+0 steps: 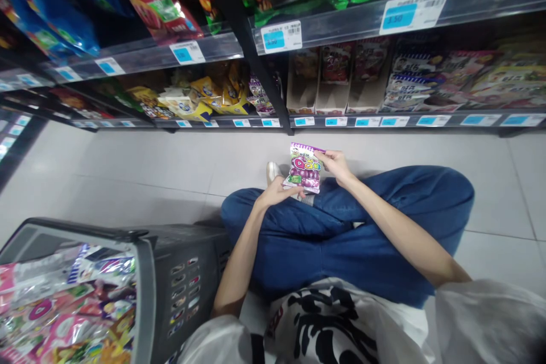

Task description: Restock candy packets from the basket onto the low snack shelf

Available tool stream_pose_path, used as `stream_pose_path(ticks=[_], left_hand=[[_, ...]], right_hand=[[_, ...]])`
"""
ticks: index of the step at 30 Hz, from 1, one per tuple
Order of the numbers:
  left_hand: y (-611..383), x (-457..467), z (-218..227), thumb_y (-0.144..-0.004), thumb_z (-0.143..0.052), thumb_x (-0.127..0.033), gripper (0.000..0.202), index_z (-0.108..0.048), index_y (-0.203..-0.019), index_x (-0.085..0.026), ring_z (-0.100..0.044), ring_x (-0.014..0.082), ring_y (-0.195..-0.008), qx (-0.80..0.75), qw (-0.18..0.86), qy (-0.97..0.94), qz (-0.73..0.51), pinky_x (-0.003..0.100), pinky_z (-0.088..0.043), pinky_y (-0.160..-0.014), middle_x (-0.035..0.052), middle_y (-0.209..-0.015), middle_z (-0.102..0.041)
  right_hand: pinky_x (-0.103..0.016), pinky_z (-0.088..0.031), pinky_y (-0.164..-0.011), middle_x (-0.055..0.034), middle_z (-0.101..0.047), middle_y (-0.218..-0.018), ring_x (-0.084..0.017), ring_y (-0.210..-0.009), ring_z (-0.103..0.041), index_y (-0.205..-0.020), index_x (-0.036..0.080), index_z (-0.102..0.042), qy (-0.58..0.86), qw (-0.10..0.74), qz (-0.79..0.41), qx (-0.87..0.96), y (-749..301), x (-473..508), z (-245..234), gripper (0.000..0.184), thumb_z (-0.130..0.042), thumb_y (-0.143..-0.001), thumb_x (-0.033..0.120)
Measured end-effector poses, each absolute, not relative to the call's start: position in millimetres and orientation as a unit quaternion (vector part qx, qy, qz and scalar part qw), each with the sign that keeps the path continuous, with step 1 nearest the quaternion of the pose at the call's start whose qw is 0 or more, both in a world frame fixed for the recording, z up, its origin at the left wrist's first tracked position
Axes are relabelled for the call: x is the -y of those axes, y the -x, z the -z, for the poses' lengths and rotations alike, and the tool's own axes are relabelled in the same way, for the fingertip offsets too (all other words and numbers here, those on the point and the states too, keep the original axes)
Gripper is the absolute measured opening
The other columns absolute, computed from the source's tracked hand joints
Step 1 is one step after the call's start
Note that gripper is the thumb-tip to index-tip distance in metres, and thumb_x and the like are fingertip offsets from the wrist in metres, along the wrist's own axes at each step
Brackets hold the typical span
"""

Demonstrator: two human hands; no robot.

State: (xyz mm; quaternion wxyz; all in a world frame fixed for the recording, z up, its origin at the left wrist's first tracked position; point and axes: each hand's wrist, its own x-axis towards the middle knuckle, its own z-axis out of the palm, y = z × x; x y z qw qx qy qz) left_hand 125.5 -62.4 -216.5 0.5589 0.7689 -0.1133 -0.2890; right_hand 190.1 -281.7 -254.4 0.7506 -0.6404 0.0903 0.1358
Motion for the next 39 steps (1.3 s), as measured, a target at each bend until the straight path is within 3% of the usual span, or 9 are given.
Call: stream_pose_path(ticks=[3,6,9,11,18,21,24,28,39], left_hand=[[-125.4,62.7,219.7,-0.090,-0.066,-0.050,0.041,-0.079,-0.089,-0.011,-0.067,0.0177,-0.086,0.105,0.551,-0.776,0.289,0.024,-0.050,-0.082,0.0075,-0.092,-0.076],[-126.2,62.4,223.6,-0.090,-0.065,-0.050,0.041,-0.078,-0.087,-0.011,-0.067,0.0175,-0.083,0.105,0.536,-0.792,0.274,0.025,-0.050,-0.080,0.0076,-0.089,-0.075],[-128.1,61.3,227.0,-0.090,-0.065,-0.048,0.039,-0.079,-0.084,-0.012,-0.068,0.0180,-0.083,0.127,0.507,-0.812,0.259,0.025,-0.050,-0.079,0.0067,-0.087,-0.075],[-129.3,61.2,230.1,-0.092,-0.063,-0.044,0.036,-0.079,-0.082,-0.014,-0.068,0.0176,-0.081,0.150,0.471,-0.833,0.248,0.025,-0.050,-0.078,0.0053,-0.086,-0.075],[-129.6,69.5,251.0,-0.093,-0.057,-0.027,0.025,-0.074,-0.083,-0.011,-0.067,0.0239,-0.088,0.279,0.201,-0.923,0.174,0.035,-0.049,-0.088,0.0119,-0.089,-0.073],[-128.4,73.0,253.8,-0.094,-0.055,-0.026,0.025,-0.072,-0.081,-0.014,-0.065,0.0229,-0.090,0.318,0.158,-0.927,0.120,0.038,-0.047,-0.092,0.0091,-0.088,-0.072],[-126.8,75.6,251.1,-0.096,-0.053,-0.027,0.024,-0.071,-0.083,-0.017,-0.062,0.0215,-0.095,0.349,0.141,-0.926,0.042,0.037,-0.045,-0.090,0.0056,-0.088,-0.071],[-124.5,80.1,249.1,-0.099,-0.050,-0.026,0.020,-0.069,-0.098,-0.018,-0.058,0.0211,-0.100,0.383,0.116,-0.915,-0.056,0.036,-0.043,-0.086,0.0047,-0.095,-0.070],[-123.8,75.6,250.2,-0.096,-0.054,-0.014,0.023,-0.066,-0.115,-0.021,-0.058,0.0206,-0.099,0.381,0.161,-0.904,-0.109,0.036,-0.043,-0.082,0.0073,-0.104,-0.069]], right_hand=[[-0.022,-0.028,-0.046,0.0047,-0.045,-0.055,-0.008,-0.050,-0.039,-0.067,0.017,-0.058,0.643,0.745,-0.160,-0.074,-190.1,280.4,259.1,0.056,-0.076,-0.065,0.070],[-0.022,-0.044,-0.053,0.0006,-0.061,-0.077,-0.013,-0.063,-0.057,-0.096,0.019,-0.060,0.634,0.744,-0.197,-0.075,-185.8,276.2,260.8,0.054,-0.075,-0.073,0.065],[-0.026,-0.055,-0.065,-0.0052,-0.066,-0.106,-0.017,-0.082,-0.066,-0.136,0.022,-0.043,0.625,0.737,-0.245,-0.079,-176.6,271.3,259.6,0.074,-0.075,-0.080,0.059],[-0.027,-0.057,-0.072,-0.0089,-0.063,-0.123,-0.019,-0.094,-0.067,-0.146,0.022,-0.034,0.614,0.733,-0.285,-0.065,-169.6,269.0,258.0,0.084,-0.074,-0.082,0.058],[-0.029,-0.056,-0.084,-0.0081,-0.055,-0.140,-0.021,-0.112,-0.063,-0.138,0.024,-0.045,0.534,0.761,-0.359,-0.080,-153.9,259.8,261.6,0.078,-0.085,-0.074,0.046],[-0.027,-0.055,-0.083,-0.0070,-0.065,-0.123,-0.019,-0.104,-0.064,-0.129,0.021,-0.053,0.499,0.785,-0.353,-0.105,-150.6,254.1,268.9,0.071,-0.088,-0.070,0.040],[-0.026,-0.054,-0.081,-0.0041,-0.071,-0.097,-0.018,-0.091,-0.065,-0.105,0.017,-0.064,0.416,0.831,-0.359,-0.082,-151.1,251.1,271.5,0.041,-0.082,-0.077,0.040],[-0.029,-0.055,-0.081,-0.0042,-0.073,-0.090,-0.019,-0.084,-0.067,-0.094,0.018,-0.067,0.308,0.874,-0.352,-0.130,-158.0,254.6,263.1,0.022,-0.068,-0.087,0.038],[-0.042,-0.057,-0.073,-0.0148,-0.073,-0.101,-0.031,-0.092,-0.068,-0.120,0.015,-0.063,0.311,0.885,-0.343,-0.051,-165.3,265.7,253.4,0.070,-0.042,-0.090,0.074]])
